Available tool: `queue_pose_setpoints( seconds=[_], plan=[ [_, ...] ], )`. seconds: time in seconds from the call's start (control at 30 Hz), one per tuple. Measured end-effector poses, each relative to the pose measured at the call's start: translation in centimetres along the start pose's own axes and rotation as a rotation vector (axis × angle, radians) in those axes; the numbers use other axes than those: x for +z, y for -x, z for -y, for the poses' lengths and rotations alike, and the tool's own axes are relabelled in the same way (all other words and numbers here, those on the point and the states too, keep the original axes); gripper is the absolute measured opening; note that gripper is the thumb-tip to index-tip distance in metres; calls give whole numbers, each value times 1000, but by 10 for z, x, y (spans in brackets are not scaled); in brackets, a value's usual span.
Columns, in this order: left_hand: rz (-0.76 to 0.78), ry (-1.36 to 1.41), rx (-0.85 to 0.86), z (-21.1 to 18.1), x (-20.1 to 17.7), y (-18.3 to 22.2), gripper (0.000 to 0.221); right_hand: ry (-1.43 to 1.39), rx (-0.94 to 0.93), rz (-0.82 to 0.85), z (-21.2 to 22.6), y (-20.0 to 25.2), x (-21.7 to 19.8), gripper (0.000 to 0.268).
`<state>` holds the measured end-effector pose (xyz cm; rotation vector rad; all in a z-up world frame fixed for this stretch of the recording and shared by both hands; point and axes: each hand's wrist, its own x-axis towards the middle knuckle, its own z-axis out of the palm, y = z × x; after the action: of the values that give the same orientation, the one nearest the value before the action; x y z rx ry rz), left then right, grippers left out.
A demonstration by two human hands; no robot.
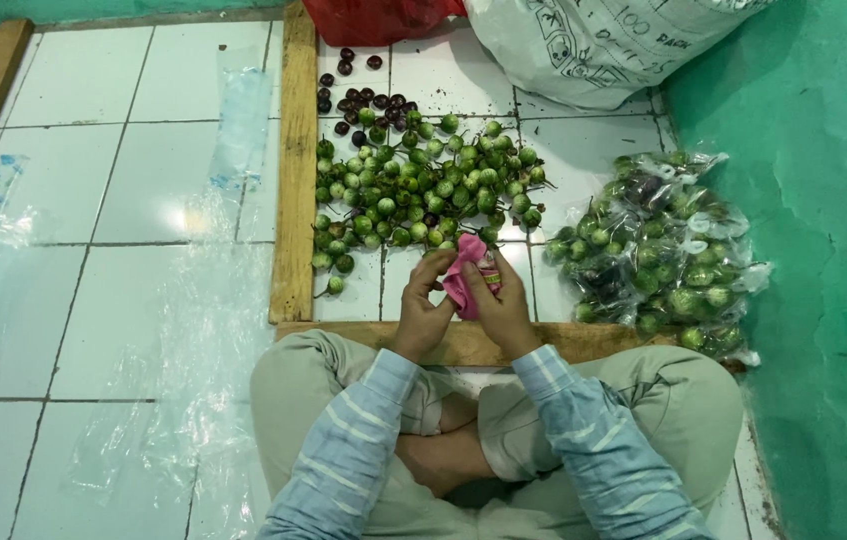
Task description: Sorting and cleaning small green vegetables using a cloth.
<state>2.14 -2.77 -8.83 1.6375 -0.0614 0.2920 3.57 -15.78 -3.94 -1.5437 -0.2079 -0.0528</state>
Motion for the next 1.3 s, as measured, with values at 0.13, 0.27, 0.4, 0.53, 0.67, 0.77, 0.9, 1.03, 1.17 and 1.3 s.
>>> queue_pose_setpoints(
  seconds=[0.13,0.27,0.4,0.53,0.67,0.77,0.9,1.03,1.17,1.3],
  plan=[
    [57,93,-55,27,0,-4,36,133,-27,-21,1,0,-6,17],
    [48,398,-160,45,3,0,30,389,-100,-19,4,3,-8,17],
    [14,487,-280,24,1,-2,23,487,-116,-21,-3,1,-12,13],
    [-115,687,-399,35,4,-5,15,262,-35,-113,19,-4,-7,23],
    [-105,965,-515,8,-5,-8,29,131,23,-124,63,-2,0,22],
    [-132,1085,-601,-7,0,-1,33,182,48,23,53,3,7,23],
    [-126,1222,-722,3,4,-3,35,649,-186,263,29,10,15,49],
    [-55,1341,-806,34,8,-6,39,799,-262,186,-10,8,13,40],
    [-45,1357,-793,48,14,0,36,793,-312,95,-19,3,6,39],
    [-150,1368,-838,-32,9,-6,19,755,-284,67,-14,2,3,23]
  ],
)
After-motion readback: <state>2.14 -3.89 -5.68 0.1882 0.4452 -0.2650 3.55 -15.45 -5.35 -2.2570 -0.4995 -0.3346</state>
